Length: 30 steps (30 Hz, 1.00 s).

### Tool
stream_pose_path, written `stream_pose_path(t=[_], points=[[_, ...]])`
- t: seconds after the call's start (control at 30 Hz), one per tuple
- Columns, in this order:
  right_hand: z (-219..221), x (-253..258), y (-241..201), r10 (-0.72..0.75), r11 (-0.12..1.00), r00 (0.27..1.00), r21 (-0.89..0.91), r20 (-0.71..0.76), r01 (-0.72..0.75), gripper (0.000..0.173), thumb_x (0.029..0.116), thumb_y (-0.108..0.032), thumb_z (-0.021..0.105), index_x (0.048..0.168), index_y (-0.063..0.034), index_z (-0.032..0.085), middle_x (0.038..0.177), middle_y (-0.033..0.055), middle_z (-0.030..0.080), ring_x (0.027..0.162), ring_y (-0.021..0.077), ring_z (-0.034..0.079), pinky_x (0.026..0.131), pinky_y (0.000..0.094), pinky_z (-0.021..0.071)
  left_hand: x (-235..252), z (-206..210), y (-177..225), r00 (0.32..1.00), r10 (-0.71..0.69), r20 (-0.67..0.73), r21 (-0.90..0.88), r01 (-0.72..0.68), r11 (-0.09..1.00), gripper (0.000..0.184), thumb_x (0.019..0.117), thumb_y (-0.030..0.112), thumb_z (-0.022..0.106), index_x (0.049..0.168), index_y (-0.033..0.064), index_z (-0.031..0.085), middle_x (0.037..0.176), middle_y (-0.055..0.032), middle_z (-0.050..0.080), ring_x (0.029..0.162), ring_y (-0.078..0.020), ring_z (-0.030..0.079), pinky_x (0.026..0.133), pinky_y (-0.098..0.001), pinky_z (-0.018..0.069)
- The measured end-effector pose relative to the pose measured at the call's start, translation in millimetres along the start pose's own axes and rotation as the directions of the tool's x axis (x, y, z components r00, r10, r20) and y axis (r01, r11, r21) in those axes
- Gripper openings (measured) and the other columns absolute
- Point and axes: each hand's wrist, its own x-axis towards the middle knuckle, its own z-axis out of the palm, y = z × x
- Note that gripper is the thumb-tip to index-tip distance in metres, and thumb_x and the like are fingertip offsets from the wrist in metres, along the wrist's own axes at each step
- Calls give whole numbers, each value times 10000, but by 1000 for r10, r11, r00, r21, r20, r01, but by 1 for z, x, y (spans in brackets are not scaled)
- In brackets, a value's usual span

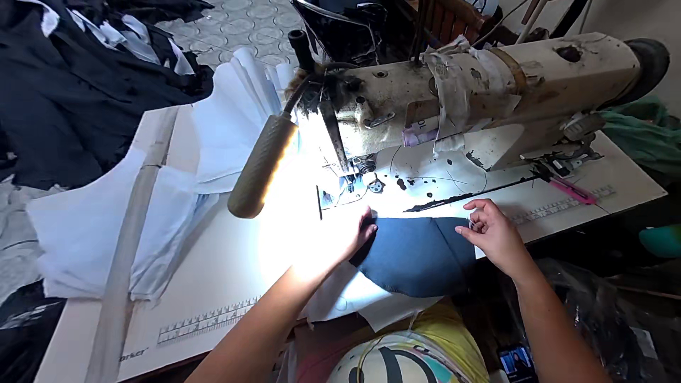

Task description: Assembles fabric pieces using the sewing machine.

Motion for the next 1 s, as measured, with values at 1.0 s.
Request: stream_pose_path(t=[1.0], points=[[10,-2,12,-87,996,988,7,-130,88,468,860,-110,748,1247,79,563,737,0,581,609,-11,483,578,147,406,-34,50,-51,827,180,-532,223,-68,972,411,1013,330,505,1127,19,749,1231,-152,719,1143,-356,691,937,-585,516]])
